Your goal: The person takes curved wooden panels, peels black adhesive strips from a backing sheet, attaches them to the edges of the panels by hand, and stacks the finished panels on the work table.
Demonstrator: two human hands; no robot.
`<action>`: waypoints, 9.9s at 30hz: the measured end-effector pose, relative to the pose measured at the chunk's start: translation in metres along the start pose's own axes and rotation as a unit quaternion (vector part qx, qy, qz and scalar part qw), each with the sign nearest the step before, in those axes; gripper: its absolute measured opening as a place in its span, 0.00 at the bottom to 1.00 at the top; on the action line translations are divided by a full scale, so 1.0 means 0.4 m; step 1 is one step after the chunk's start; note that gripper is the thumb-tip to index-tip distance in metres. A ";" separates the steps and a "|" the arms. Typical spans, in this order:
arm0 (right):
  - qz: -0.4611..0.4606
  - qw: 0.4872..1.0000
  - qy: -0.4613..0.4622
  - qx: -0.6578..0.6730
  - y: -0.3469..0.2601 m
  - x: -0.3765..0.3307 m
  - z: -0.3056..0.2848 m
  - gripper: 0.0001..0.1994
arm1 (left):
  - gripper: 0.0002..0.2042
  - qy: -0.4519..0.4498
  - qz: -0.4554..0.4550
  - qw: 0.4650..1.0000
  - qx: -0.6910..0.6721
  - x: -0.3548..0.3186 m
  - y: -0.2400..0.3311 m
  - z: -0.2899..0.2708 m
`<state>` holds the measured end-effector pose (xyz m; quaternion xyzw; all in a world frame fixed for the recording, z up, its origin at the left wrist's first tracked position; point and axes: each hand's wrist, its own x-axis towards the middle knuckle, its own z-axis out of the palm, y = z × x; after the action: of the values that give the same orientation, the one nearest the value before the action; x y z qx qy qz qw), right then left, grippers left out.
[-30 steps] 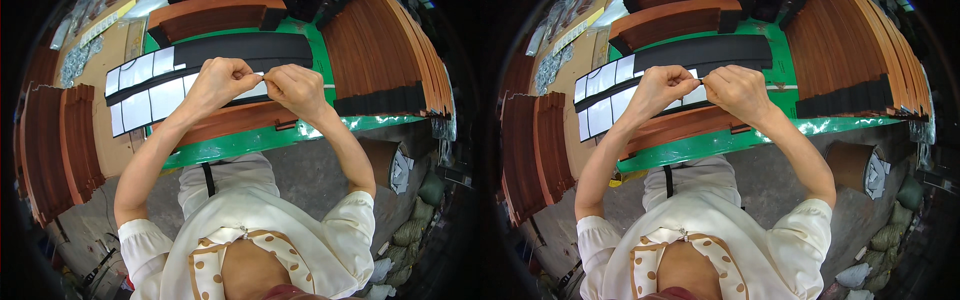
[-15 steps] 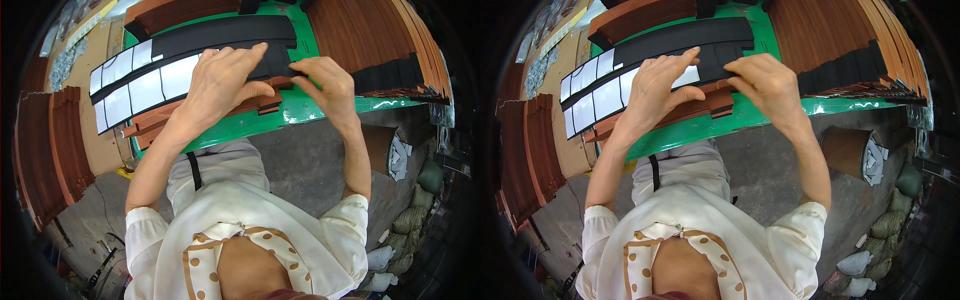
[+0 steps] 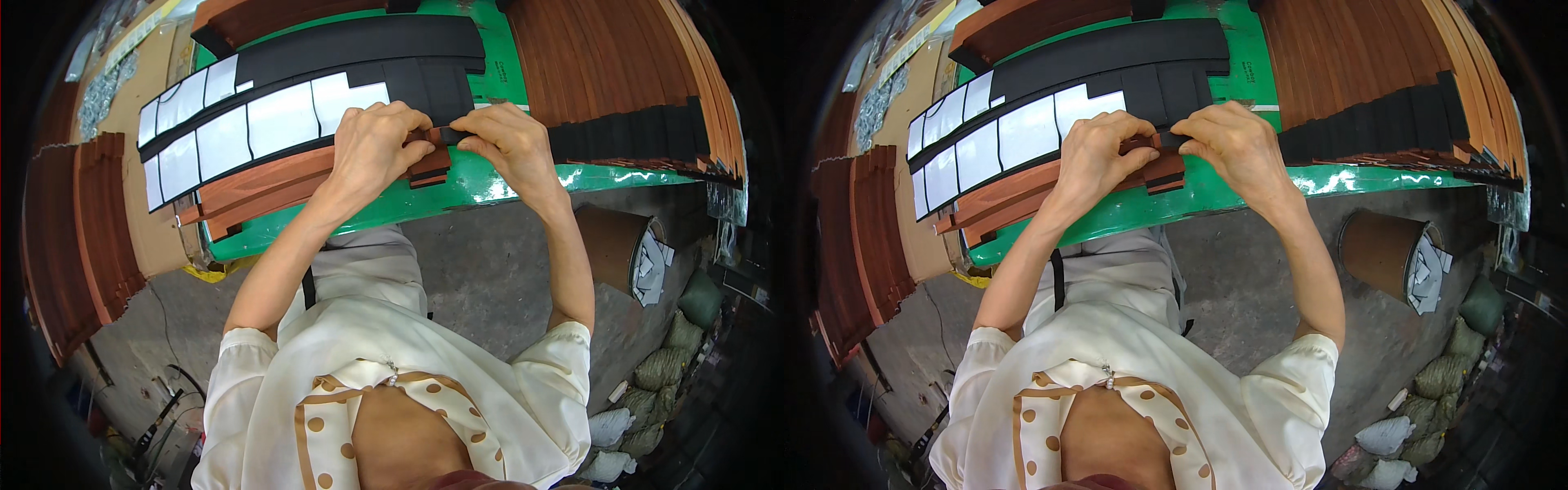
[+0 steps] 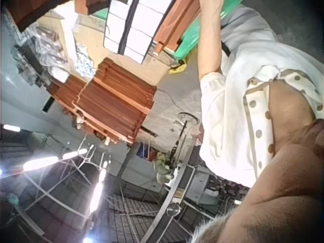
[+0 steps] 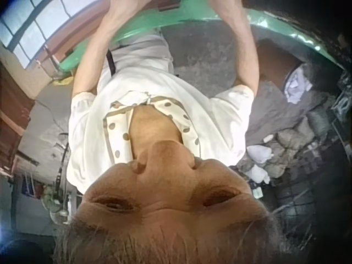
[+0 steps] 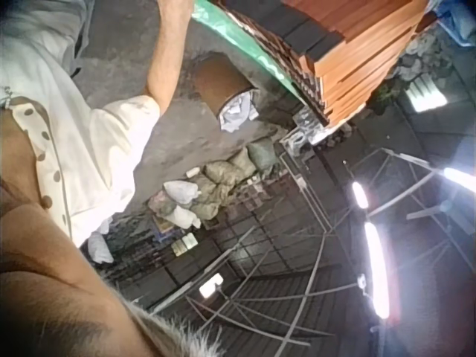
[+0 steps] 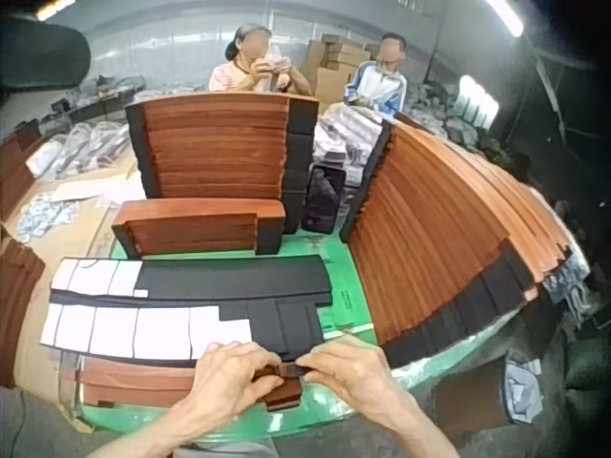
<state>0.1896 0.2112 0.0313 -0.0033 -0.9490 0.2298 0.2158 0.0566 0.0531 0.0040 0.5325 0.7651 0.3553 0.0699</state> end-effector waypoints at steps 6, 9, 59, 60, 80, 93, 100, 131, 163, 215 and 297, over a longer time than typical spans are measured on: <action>-0.034 0.999 -0.004 -0.001 0.015 0.016 0.015 0.12 | 0.11 0.000 -0.025 0.999 -0.039 0.001 -0.001 -0.002; -0.041 0.999 -0.001 -0.006 0.021 0.015 0.017 0.12 | 0.11 -0.002 -0.029 0.998 -0.048 0.000 0.000 -0.003; 0.124 0.986 -0.025 0.109 0.054 -0.039 0.004 0.12 | 0.08 0.073 0.082 0.994 0.010 -0.011 0.011 0.011; 0.121 0.987 -0.016 0.107 0.056 -0.041 0.007 0.12 | 0.08 0.073 0.082 0.994 0.010 -0.012 0.010 0.013; 0.081 0.995 0.005 0.064 0.060 -0.046 0.014 0.09 | 0.10 0.076 0.119 0.989 0.044 -0.016 0.002 0.020; 0.301 0.918 0.119 0.229 -0.009 -0.043 0.145 0.10 | 0.17 0.063 0.149 0.981 0.108 -0.024 -0.003 0.017; 0.328 0.897 0.242 0.173 0.024 -0.065 0.175 0.09 | 0.14 0.091 0.178 0.977 0.073 -0.027 -0.004 0.035; -0.071 0.973 -0.190 -0.109 -0.149 0.570 0.530 0.06 | 0.14 0.010 0.002 0.987 0.161 -0.146 -0.591 -0.390; -0.095 0.991 -0.015 0.088 -0.317 0.535 0.396 0.04 | 0.13 0.113 -0.195 0.948 -0.223 -0.165 -0.393 -0.495; 0.017 0.987 -0.028 0.156 -0.518 0.266 0.429 0.12 | 0.12 0.194 -0.141 0.937 -0.253 -0.478 -0.314 -0.394; 0.279 0.895 0.289 0.196 -0.074 -0.095 0.175 0.14 | 0.28 0.188 -0.521 0.667 0.498 -0.818 -0.438 -0.821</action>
<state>0.1981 0.1505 -0.0273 -0.2916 -0.7407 0.4506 0.4042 -0.0984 -0.4155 0.0491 -0.0756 0.9780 -0.0804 -0.1770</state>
